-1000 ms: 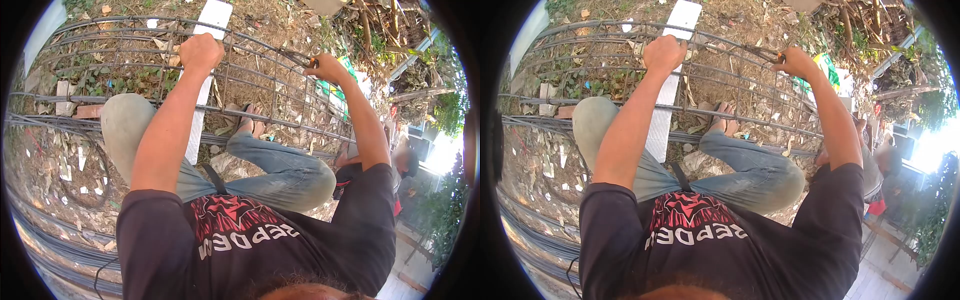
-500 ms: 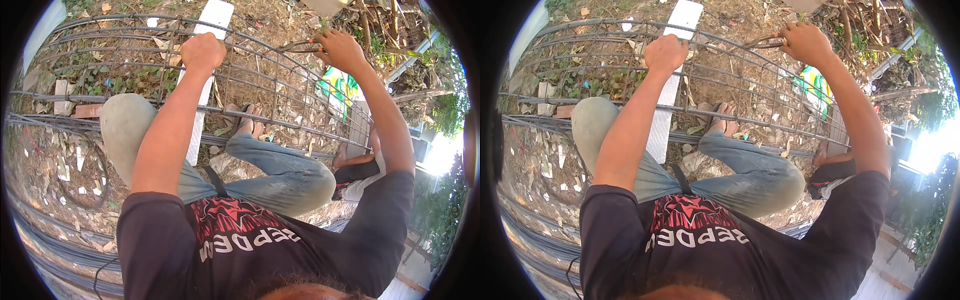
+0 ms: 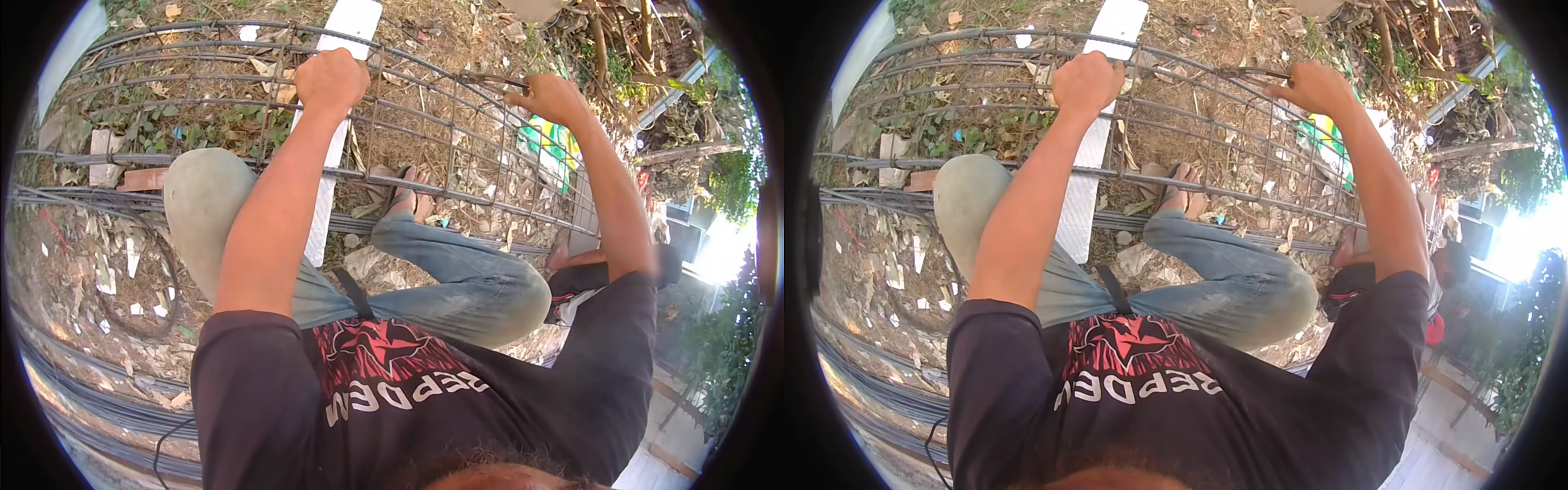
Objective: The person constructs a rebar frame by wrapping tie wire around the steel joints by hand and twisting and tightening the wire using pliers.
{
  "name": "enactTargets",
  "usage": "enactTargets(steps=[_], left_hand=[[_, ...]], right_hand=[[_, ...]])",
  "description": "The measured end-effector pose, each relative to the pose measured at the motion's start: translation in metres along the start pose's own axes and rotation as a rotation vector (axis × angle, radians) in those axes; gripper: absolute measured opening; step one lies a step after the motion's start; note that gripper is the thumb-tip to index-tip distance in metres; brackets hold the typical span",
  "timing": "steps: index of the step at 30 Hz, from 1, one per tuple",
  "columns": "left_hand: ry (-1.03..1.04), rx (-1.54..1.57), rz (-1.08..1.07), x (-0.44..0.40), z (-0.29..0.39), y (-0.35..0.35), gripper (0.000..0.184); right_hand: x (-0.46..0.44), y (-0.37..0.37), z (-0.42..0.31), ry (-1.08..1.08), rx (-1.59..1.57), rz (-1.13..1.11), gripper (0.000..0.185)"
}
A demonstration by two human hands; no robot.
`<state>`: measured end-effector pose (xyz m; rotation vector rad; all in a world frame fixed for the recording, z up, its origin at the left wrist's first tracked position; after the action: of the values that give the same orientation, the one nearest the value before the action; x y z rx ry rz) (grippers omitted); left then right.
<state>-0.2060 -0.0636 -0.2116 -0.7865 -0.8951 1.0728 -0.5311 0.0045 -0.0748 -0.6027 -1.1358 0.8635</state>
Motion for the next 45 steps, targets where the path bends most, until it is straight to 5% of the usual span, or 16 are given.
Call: enactTargets(steps=[4,8,12,15,16,17,19,22,25,26,29,33,36,39,41,45], left_hand=[[0.001,-0.001,0.010,0.000,0.000,-0.001,0.047],[0.007,0.008,0.045,-0.001,0.000,0.000,0.046],[0.004,0.003,-0.008,0.000,0.002,0.000,0.046],[-0.010,0.012,-0.002,-0.002,-0.001,0.002,0.046],[-0.010,0.015,0.012,-0.001,-0.001,0.002,0.046],[-0.010,0.018,0.025,-0.001,-0.001,0.001,0.046],[0.004,0.015,0.045,0.000,-0.001,0.001,0.046],[-0.002,-0.007,0.021,-0.001,0.000,0.000,0.046],[-0.024,-0.006,-0.027,-0.001,0.001,0.002,0.045],[-0.027,-0.015,-0.038,-0.002,0.001,0.002,0.045],[-0.017,-0.030,-0.013,0.002,0.003,-0.003,0.042],[-0.011,-0.046,0.014,0.002,0.005,-0.005,0.042],[-0.043,-0.024,-0.025,0.001,0.002,-0.003,0.045],[-0.031,-0.004,0.012,0.000,0.001,-0.001,0.046],[-0.025,-0.016,0.015,0.001,0.002,-0.004,0.046],[-0.026,-0.031,0.003,0.002,0.003,-0.004,0.046]], right_hand=[[-0.003,0.022,0.006,0.099,-0.207,-0.393,0.043],[0.024,-0.030,-0.029,-0.281,0.414,0.503,0.053],[0.029,-0.043,-0.043,-0.459,0.576,0.660,0.038],[0.009,-0.019,-0.014,-0.057,0.118,-0.029,0.044],[0.000,0.003,-0.002,-0.163,-0.070,-0.026,0.062],[0.007,0.025,0.006,0.009,-0.505,-0.310,0.066],[0.013,0.040,0.007,0.130,-0.758,-0.422,0.064],[0.000,0.030,0.011,0.095,-0.411,-0.391,0.057],[-0.002,-0.022,-0.015,-0.207,0.344,0.225,0.062],[0.006,-0.038,-0.031,-0.115,0.344,0.103,0.059],[0.026,-0.056,-0.062,-0.529,0.610,0.534,0.056],[0.009,-0.057,-0.053,-0.427,0.639,0.460,0.051],[-0.003,-0.041,-0.026,-0.114,0.040,-0.087,0.046],[-0.007,0.013,0.009,0.126,-0.573,-0.407,0.076],[-0.005,0.009,0.006,0.157,-0.499,-0.468,0.069],[-0.011,-0.013,-0.016,-0.227,0.369,0.159,0.049]])
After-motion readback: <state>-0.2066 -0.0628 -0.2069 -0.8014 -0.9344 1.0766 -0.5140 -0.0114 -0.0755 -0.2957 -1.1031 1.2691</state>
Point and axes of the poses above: each hand's wrist, its own x-axis away from the middle knuckle, its own y-axis out of the palm, z = x × y, the point moved 8 cm from there along -x, towards the middle knuckle, and after that the axes turned 3 degrees about -z, right-handed, at the moved point
